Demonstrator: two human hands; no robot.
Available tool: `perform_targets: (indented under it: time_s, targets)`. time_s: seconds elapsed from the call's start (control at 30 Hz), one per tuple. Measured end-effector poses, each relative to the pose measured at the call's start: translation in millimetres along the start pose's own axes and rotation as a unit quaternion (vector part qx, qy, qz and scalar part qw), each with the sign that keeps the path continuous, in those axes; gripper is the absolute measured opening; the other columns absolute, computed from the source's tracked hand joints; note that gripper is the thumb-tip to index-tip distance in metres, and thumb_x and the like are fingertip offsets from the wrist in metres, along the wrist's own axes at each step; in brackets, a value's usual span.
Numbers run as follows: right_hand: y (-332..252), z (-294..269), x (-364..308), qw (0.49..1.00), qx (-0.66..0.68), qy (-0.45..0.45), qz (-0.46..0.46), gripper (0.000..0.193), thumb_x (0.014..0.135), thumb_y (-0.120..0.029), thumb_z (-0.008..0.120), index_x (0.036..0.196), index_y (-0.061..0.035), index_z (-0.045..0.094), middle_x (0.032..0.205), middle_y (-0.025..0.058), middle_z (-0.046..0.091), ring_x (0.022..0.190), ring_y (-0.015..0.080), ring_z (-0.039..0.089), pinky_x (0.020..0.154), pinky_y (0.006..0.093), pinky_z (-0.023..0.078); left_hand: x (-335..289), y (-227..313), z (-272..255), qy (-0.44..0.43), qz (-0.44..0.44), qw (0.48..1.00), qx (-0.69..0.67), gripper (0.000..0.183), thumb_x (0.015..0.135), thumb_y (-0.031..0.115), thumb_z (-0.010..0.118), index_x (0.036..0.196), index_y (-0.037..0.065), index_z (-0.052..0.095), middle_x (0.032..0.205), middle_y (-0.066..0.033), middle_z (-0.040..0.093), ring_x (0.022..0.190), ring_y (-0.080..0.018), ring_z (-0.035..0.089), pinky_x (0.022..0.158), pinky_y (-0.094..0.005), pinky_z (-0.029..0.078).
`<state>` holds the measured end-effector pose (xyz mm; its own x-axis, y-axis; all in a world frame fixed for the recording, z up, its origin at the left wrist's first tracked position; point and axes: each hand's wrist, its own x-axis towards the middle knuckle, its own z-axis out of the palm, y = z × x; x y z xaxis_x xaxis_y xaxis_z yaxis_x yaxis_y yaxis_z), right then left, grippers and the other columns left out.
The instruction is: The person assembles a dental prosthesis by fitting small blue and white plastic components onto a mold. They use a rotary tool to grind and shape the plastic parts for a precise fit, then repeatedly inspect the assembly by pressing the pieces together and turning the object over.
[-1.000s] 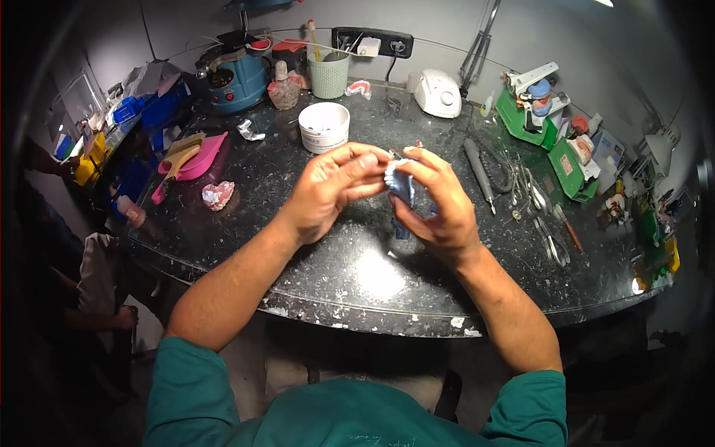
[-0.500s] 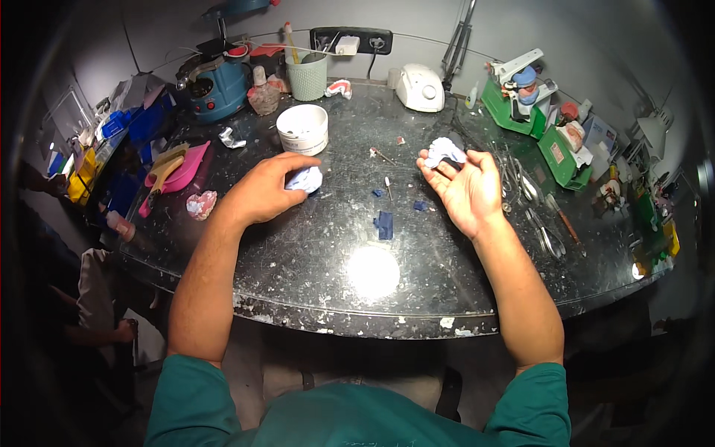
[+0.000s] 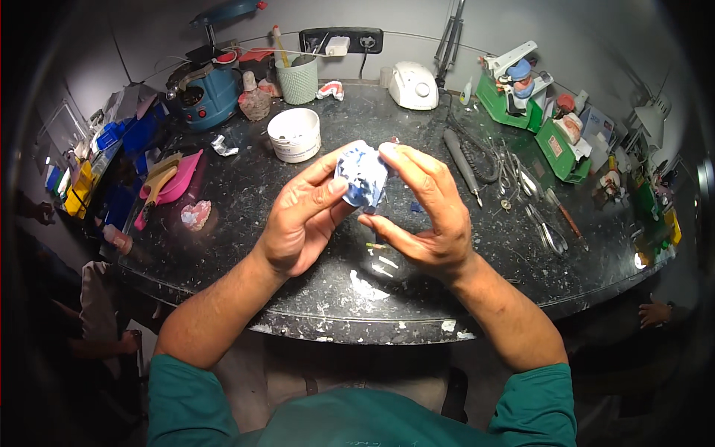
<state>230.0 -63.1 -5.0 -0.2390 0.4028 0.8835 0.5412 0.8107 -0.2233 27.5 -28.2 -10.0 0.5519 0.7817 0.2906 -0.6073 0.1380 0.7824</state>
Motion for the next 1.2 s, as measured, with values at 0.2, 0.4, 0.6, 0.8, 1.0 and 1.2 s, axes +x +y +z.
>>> perform_targets:
  time_s: [0.2, 0.4, 0.6, 0.8, 1.0, 1.2]
  targets:
    - [1, -4, -2, 0.999, 0.015, -0.023, 0.020, 0.074, 0.070, -0.016, 0.088, 0.137, -0.0025, 0.058, 0.130, 0.0170, 0.061, 0.116, 0.0317, 0.061, 0.100, 0.0413, 0.048, -1, -1, 2, -0.002, -0.010, 0.999, 0.052, 0.051, 0.100, 0.017, 0.061, 0.146, 0.000, 0.045, 0.132, -0.0062, 0.061, 0.120, -0.0114, 0.058, 0.103, -0.0280, 0.047]
    - [4, -5, -1, 0.999, 0.017, -0.035, 0.010, 0.073, 0.072, -0.015, 0.087, 0.138, -0.0053, 0.059, 0.134, 0.0161, 0.060, 0.120, 0.0322, 0.060, 0.102, 0.0418, 0.048, -2, -1, 1, 0.002, -0.015, 0.998, 0.058, 0.050, 0.101, 0.017, 0.061, 0.146, 0.001, 0.046, 0.133, -0.0065, 0.060, 0.121, -0.0123, 0.058, 0.103, -0.0282, 0.048]
    - [5, -4, -3, 0.997, 0.006, -0.057, 0.042, 0.071, 0.077, -0.017, 0.084, 0.141, -0.0044, 0.056, 0.139, 0.0178, 0.058, 0.127, 0.0338, 0.058, 0.106, 0.0423, 0.046, 0, -8, -1, 0.014, 0.020, 0.993, 0.115, 0.052, 0.103, 0.017, 0.060, 0.149, 0.001, 0.043, 0.138, -0.0081, 0.058, 0.124, -0.0133, 0.057, 0.106, -0.0302, 0.047]
    - [3, -5, -2, 0.996, 0.012, -0.088, 0.033, 0.070, 0.081, -0.016, 0.081, 0.144, -0.0028, 0.052, 0.145, 0.0196, 0.053, 0.131, 0.0356, 0.054, 0.109, 0.0428, 0.044, -1, -9, -6, 0.032, 0.026, 0.978, 0.207, 0.050, 0.103, 0.020, 0.060, 0.147, 0.000, 0.047, 0.134, -0.0081, 0.061, 0.122, -0.0127, 0.057, 0.104, -0.0289, 0.047]
    - [-1, -2, 0, 0.994, -0.001, -0.104, 0.020, 0.070, 0.084, -0.013, 0.077, 0.146, 0.0001, 0.048, 0.148, 0.0217, 0.048, 0.137, 0.0383, 0.048, 0.114, 0.0453, 0.039, 0, -13, -7, 0.033, -0.016, 0.992, 0.121, 0.049, 0.104, 0.022, 0.058, 0.146, -0.002, 0.047, 0.135, -0.0092, 0.061, 0.120, -0.0130, 0.058, 0.105, -0.0291, 0.045]
    - [-4, -1, -1, 0.994, -0.005, -0.103, 0.027, 0.071, 0.084, -0.011, 0.076, 0.147, 0.0006, 0.045, 0.148, 0.0233, 0.047, 0.138, 0.0400, 0.046, 0.115, 0.0468, 0.038, -3, -16, -6, 0.048, 0.064, 0.967, 0.243, 0.051, 0.102, 0.020, 0.063, 0.144, -0.004, 0.049, 0.134, -0.0096, 0.061, 0.119, -0.0118, 0.057, 0.100, -0.0280, 0.049]
